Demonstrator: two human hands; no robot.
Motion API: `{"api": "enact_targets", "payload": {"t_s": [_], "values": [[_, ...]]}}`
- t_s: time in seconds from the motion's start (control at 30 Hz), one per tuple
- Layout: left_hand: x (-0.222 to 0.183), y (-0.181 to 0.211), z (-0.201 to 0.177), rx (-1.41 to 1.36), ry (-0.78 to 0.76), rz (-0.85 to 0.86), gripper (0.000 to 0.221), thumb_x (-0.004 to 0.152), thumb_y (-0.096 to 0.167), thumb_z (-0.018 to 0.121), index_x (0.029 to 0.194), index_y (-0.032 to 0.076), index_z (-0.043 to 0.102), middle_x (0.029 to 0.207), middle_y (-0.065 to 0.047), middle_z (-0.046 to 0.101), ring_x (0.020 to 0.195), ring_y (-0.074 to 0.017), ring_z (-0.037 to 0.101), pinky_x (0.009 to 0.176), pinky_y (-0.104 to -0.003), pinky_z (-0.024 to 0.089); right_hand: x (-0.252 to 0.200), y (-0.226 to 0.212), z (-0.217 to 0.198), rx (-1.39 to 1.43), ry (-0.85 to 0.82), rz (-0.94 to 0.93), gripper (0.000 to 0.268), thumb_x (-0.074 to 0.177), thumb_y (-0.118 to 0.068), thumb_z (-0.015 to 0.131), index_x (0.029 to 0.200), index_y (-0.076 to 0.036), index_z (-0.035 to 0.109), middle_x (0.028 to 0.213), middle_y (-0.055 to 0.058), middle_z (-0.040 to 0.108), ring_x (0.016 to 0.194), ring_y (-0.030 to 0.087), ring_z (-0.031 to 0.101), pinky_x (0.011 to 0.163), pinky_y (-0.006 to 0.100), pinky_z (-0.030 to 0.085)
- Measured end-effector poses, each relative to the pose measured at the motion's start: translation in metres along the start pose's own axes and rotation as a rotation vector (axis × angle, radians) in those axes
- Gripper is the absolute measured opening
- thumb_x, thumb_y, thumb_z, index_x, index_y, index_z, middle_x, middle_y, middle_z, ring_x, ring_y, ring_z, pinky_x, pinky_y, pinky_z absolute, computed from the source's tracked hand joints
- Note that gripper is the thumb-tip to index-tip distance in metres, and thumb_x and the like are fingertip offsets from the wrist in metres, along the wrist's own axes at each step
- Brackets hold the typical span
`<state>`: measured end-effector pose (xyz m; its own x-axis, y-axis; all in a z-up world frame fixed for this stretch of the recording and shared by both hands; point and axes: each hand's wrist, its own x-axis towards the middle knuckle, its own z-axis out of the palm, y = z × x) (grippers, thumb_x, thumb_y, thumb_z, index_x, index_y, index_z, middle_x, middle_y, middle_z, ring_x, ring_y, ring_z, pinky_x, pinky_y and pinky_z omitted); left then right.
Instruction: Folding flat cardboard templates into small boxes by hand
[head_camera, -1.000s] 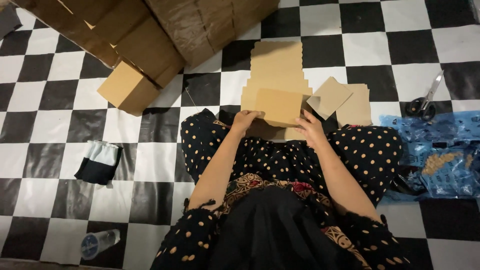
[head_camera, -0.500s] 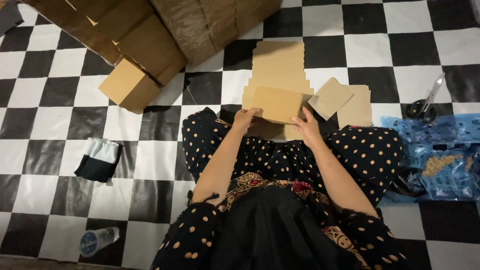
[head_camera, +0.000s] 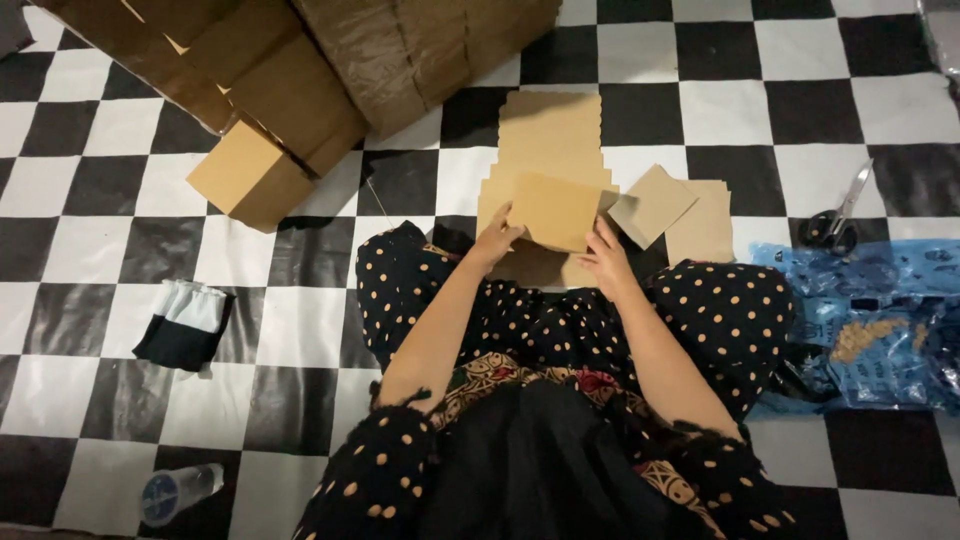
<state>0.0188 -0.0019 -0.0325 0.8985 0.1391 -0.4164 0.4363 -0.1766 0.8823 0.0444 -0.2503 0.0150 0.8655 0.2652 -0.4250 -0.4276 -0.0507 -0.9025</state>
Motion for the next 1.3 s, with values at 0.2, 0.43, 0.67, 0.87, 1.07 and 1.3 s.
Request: {"api": "enact_targets", "payload": {"t_s": [0.2, 0.43, 0.67, 0.87, 1.07, 1.3], "values": [[-0.067, 0.057, -0.015, -0.535, -0.064, 0.264, 0.046, 0.079, -0.013, 0.068, 0.104, 0.017, 0.044, 0.168, -0.011, 0.014, 0.154, -0.0484, 0.010, 0.118, -0.054, 0.034, -0.002, -0.009, -0.022, 0.211, -0.216, -0.170, 0.044, 0.088, 0.000, 0.073, 0.122, -0.022, 0.055, 0.125, -0.003, 0.056, 0.110, 0.017, 0.062, 0.088, 0.031, 0.059], [-0.066, 0.038, -0.022, -0.368, -0.076, 0.561, 0.047, 0.074, -0.009, 0.082, 0.100, 0.012, 0.049, 0.165, -0.014, 0.030, 0.152, -0.0405, 0.026, 0.121, -0.062, 0.023, -0.017, -0.026, -0.045, -0.130, -0.327, -0.389, 0.114, 0.069, 0.009, 0.084, 0.162, -0.019, 0.023, 0.154, 0.010, 0.039, 0.140, 0.029, 0.040, 0.108, 0.043, 0.042], [-0.112, 0.074, -0.020, 0.026, 0.007, 0.644, 0.099, 0.089, 0.033, 0.081, 0.165, 0.025, 0.018, 0.169, -0.013, 0.022, 0.154, -0.0394, 0.020, 0.123, -0.063, 0.019, -0.037, -0.026, -0.044, -0.120, -0.290, -0.454, 0.092, 0.070, 0.007, 0.086, 0.151, -0.008, 0.043, 0.144, 0.013, 0.053, 0.137, 0.031, 0.048, 0.107, 0.048, 0.044], [-0.137, 0.103, -0.032, 0.196, 0.182, 0.843, 0.066, 0.108, 0.045, 0.042, 0.164, 0.015, 0.023, 0.148, -0.020, 0.041, 0.140, -0.0414, 0.041, 0.118, -0.056, 0.031, -0.054, -0.021, -0.030, 0.043, -0.252, -0.547, 0.069, 0.086, 0.003, 0.074, 0.149, -0.005, 0.046, 0.146, 0.010, 0.053, 0.135, 0.023, 0.048, 0.113, 0.047, 0.043], [-0.179, 0.156, -0.007, 0.035, 0.231, 0.553, 0.055, 0.112, 0.042, 0.031, 0.164, 0.024, 0.026, 0.145, -0.030, 0.048, 0.141, -0.0481, 0.042, 0.117, -0.054, 0.033, -0.118, -0.103, 0.026, 0.095, 0.058, -0.556, 0.053, 0.106, -0.021, 0.059, 0.155, -0.012, 0.040, 0.138, 0.009, 0.059, 0.123, 0.017, 0.059, 0.107, 0.038, 0.051], [-0.180, 0.154, 0.006, -0.350, 0.034, 0.205, 0.067, 0.104, 0.041, 0.050, 0.163, 0.036, 0.019, 0.165, -0.031, 0.017, 0.151, -0.0510, 0.015, 0.124, -0.060, 0.016, -0.089, -0.100, 0.008, 0.123, 0.142, -0.263, 0.065, 0.102, -0.040, 0.065, 0.155, -0.010, 0.042, 0.142, 0.014, 0.057, 0.125, 0.023, 0.059, 0.106, 0.040, 0.050]]}}
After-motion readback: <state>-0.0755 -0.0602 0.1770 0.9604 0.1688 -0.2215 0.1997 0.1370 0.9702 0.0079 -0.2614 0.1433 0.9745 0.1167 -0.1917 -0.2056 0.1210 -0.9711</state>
